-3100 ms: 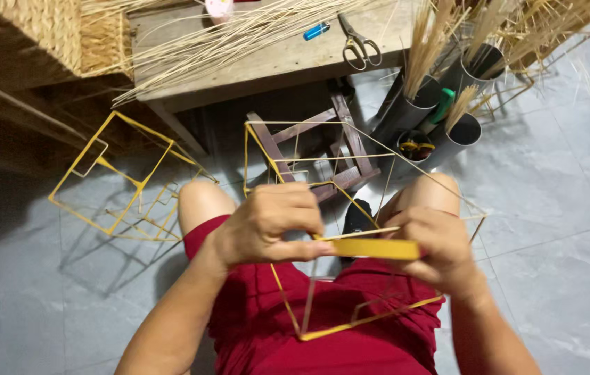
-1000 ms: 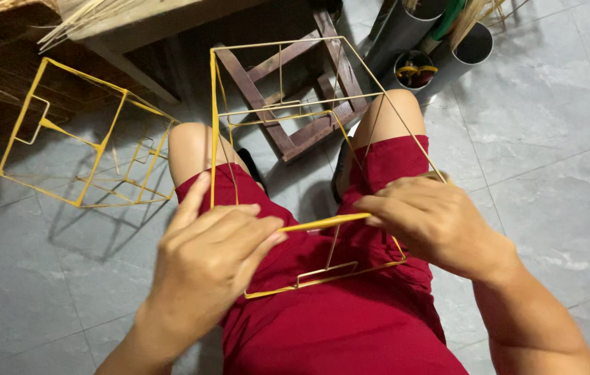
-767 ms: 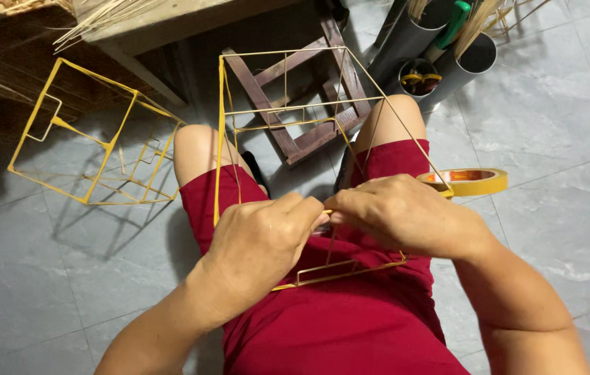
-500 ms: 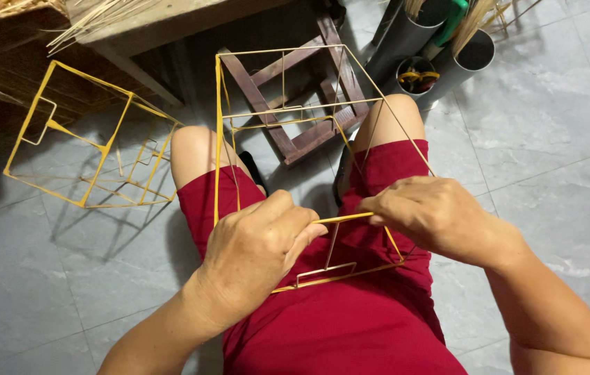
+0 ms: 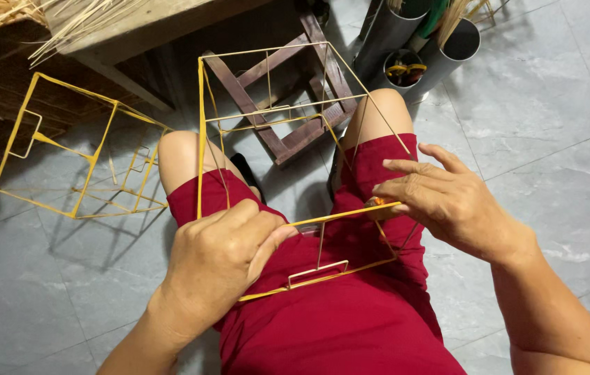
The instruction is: The person sits on the floor and wraps yellow adhesive tape around the edges of a rectangular wire basket frame. They repeatedly pull tape from the roll, press it along the frame edges, and use scissors to cut the tape at intervals. A second identical frame sits nearby on the floor.
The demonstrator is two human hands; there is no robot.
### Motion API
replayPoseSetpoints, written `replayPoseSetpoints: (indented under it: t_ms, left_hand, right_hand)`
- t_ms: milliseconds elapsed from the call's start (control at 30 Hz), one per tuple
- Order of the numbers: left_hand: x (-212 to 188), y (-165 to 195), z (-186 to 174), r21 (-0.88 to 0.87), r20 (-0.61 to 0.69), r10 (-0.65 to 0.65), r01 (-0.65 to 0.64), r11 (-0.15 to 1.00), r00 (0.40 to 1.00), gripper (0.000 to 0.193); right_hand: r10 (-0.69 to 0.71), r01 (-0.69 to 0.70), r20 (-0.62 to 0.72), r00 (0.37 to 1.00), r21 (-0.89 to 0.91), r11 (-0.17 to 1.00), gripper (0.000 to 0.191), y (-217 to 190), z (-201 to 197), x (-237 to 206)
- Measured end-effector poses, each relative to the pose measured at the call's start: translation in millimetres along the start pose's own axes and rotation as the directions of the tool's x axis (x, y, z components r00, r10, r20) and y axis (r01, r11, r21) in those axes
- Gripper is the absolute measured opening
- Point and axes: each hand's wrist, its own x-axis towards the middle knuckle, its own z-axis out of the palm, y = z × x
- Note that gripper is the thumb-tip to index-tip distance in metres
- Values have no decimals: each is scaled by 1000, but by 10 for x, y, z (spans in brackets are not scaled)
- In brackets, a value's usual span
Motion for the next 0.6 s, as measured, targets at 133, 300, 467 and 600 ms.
replayPoseSetpoints:
  t_ms: [133, 300, 467, 600]
  left_hand:
    - [-17, -2, 43, 67, 11, 7, -8, 998, 1000, 27]
    - [-18, 27, 78, 130, -19, 46, -44, 991, 999, 31]
    - [-65, 49, 116, 220, -38, 109, -98, 971, 993, 18]
    - [-83, 23, 92, 217, -57, 108, -93, 972, 993, 25]
  right_hand:
    - [-26, 26, 26, 999, -9, 1000, 20, -107, 9, 69]
    - [-58, 44, 127, 990, 104, 994, 17, -290, 156, 337]
    - [-133, 126, 105, 986, 67, 990, 36, -538, 330, 601]
    - [-124, 109, 172, 977, 93, 990, 43, -527, 278, 583]
